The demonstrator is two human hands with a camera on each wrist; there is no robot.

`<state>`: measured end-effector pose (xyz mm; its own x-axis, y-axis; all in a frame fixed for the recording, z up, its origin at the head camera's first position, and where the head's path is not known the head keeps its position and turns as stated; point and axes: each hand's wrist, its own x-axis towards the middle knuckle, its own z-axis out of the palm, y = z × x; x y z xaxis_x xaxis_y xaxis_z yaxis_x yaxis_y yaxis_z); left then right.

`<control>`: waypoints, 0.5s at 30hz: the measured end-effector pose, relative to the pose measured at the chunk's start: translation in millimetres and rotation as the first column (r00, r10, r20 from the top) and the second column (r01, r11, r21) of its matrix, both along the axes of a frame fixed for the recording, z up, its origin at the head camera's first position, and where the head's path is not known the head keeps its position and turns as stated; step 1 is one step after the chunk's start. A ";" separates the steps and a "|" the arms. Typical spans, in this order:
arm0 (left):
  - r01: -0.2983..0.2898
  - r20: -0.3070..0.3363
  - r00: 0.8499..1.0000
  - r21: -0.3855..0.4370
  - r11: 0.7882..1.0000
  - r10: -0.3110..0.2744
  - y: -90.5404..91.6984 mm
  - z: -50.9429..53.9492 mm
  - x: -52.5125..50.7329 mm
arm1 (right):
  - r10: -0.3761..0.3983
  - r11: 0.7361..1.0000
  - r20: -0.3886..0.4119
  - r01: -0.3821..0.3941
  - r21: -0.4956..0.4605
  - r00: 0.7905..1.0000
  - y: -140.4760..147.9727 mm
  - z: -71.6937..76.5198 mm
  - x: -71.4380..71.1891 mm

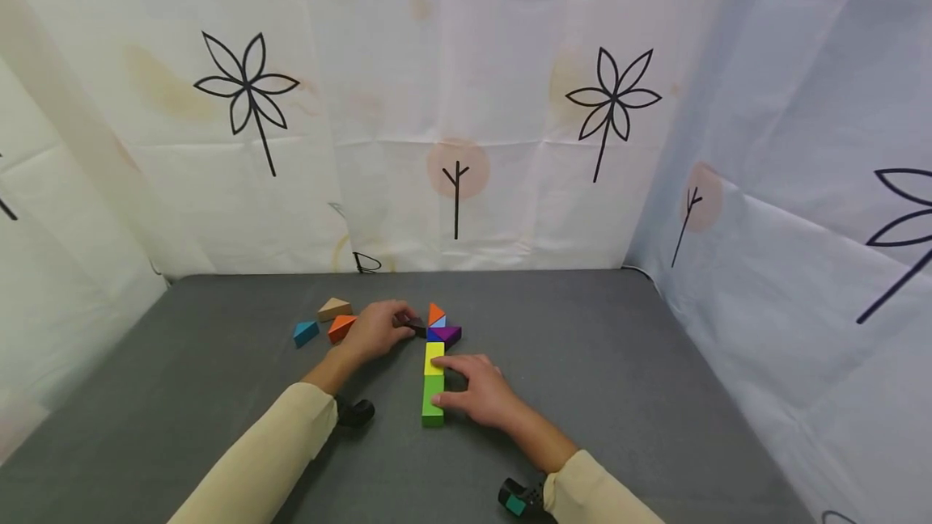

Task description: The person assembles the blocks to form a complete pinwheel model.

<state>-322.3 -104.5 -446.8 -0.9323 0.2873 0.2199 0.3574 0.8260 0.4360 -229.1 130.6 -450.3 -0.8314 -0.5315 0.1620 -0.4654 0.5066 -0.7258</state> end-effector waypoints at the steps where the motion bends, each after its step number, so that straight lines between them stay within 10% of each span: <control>1: -0.004 -0.006 1.000 -0.003 1.000 0.004 -0.1 -0.5 -0.5 | 0.000 1.000 -0.001 0.000 -0.001 1.000 -0.1 0.2 0.1; 15: -0.053 0.015 0.999 0.083 0.995 0.052 6.6 -5.7 -1.7 | 0.000 1.000 0.016 0.000 -0.011 1.000 -0.2 0.9 0.5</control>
